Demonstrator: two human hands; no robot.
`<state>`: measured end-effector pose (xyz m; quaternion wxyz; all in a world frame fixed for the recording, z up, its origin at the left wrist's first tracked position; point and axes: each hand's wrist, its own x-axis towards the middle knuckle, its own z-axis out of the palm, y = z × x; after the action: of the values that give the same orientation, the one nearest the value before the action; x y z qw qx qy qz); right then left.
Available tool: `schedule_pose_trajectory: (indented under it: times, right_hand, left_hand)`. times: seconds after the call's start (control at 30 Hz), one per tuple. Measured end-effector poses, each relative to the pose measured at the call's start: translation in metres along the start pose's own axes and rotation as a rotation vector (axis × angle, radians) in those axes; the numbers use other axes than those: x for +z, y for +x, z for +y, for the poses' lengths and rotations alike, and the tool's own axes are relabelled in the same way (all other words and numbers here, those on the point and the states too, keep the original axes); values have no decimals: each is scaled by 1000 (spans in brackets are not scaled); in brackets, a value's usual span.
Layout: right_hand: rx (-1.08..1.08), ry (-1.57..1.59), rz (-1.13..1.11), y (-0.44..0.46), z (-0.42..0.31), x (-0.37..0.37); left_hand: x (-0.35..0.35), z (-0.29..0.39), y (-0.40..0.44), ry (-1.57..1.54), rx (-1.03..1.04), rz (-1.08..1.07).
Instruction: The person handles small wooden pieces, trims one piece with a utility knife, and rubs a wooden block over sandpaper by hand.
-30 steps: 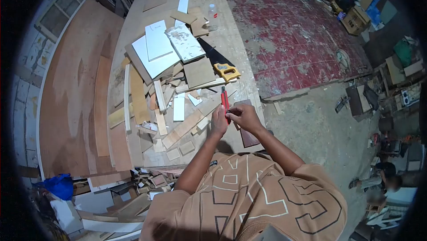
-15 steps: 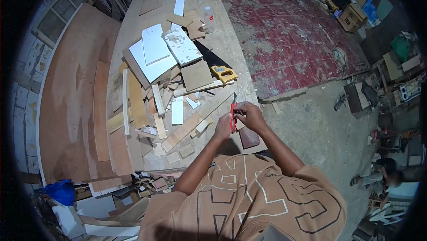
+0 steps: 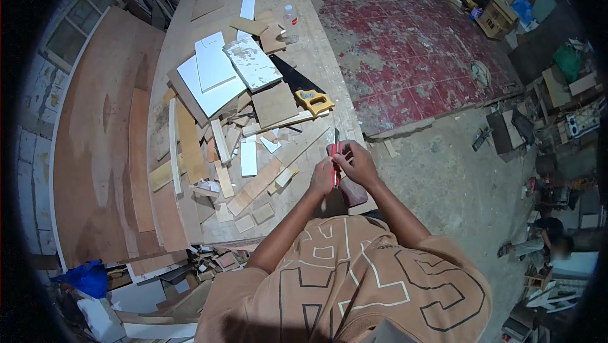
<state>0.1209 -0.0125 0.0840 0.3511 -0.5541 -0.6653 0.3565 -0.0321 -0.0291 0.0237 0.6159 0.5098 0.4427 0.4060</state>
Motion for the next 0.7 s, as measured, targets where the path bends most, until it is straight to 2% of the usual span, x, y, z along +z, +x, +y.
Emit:
schedule_pose_trajectory:
  times: [0.17, 0.23, 0.3, 0.4, 0.43, 0.47, 0.5, 0.53, 0.57, 0.63, 0.67, 0.7]
  right_hand:
    - [-24, -164, 29, -9, 7, -5]
    - [-23, -291, 87, -11, 10, -5]
    - [14, -284, 94, -13, 15, -7]
    - [178, -18, 189, -15, 24, -5]
    - [180, -16, 191, -15, 39, -1]
    - [230, 179, 101, -14, 55, 0]
    - [277, 374, 10, -15, 75, 3]
    - [283, 509, 13, -16, 84, 7]
    - [289, 511, 13, -21, 93, 9]
    - [559, 845, 118, -30, 94, 3]
    - [537, 820, 220, -32, 107, 7]
    - [544, 820, 221, -36, 106, 0]
  left_hand:
    - [11, 14, 9, -2, -23, -48]
    - [15, 8, 12, 211, 16, -29]
    - [22, 9, 14, 245, 27, -45]
    - [35, 38, 16, 248, 39, -89]
    - [38, 43, 16, 216, 23, -126]
    - [32, 24, 22, 468, 85, -112]
    - [30, 20, 24, 469, 81, -113]
    - [29, 17, 23, 568, 79, -173]
    - [28, 13, 22, 666, 77, -236]
    - [22, -14, 15, 761, 16, -229]
    - [20, -25, 10, 793, 55, -61]
    - [17, -32, 2, 822, 91, 109]
